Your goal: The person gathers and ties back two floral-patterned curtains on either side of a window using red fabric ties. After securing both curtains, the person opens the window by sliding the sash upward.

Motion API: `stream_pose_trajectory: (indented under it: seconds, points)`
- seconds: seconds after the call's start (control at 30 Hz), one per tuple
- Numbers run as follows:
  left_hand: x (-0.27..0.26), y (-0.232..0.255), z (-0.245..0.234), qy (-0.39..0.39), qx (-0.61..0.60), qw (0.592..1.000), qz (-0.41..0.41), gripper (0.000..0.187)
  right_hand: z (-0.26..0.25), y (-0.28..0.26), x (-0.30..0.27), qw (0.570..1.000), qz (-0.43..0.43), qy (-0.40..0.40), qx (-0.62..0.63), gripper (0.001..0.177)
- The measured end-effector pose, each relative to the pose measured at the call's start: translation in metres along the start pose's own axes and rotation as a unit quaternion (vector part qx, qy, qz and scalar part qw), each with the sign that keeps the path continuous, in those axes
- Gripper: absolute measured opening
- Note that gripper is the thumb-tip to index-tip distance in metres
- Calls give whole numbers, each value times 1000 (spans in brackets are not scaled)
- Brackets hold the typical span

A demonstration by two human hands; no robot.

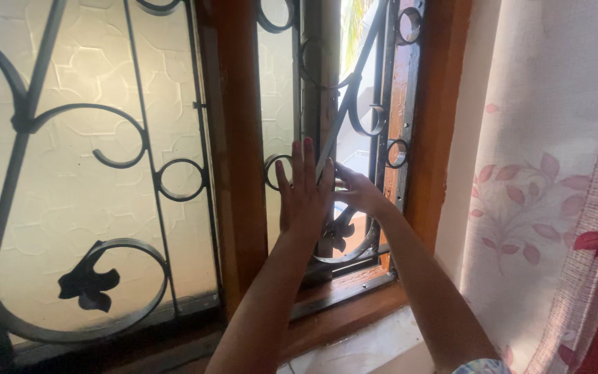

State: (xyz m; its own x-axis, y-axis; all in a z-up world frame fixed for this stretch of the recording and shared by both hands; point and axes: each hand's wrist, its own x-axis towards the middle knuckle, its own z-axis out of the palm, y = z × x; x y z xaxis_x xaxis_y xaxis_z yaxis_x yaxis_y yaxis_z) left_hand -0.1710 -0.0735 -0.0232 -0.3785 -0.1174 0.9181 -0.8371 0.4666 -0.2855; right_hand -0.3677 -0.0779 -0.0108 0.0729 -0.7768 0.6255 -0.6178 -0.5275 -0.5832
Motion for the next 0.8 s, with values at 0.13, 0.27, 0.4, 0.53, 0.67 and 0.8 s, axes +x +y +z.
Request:
stream_pose_trajectory:
  seconds: [0.13, 0.27, 0.4, 0.53, 0.67, 0.8]
  points:
    - [-13, -8, -22, -32, -7, 998, 45, 79, -3, 23, 16, 999, 24, -23, 1, 87]
    - [-40, -30, -51, -38, -54, 989, 130, 73, -2, 54, 50, 984, 36, 43, 168, 68]
    - [-53, -68, -74, 102, -8, 981, 167, 57, 8, 66, 95, 925, 39, 116, 361, 60]
    - [-60, -115, -95, 57, -20, 995, 77, 65, 38, 59, 94, 910, 25, 142, 390, 48]
    - [-61, -125, -108, 48, -119, 991, 45, 77, 56, 36, 76, 911, 34, 168, 376, 44]
    - [-58, -124, -109, 53, -144, 987, 47, 80, 58, 19, 65, 882, 122, 198, 410, 44]
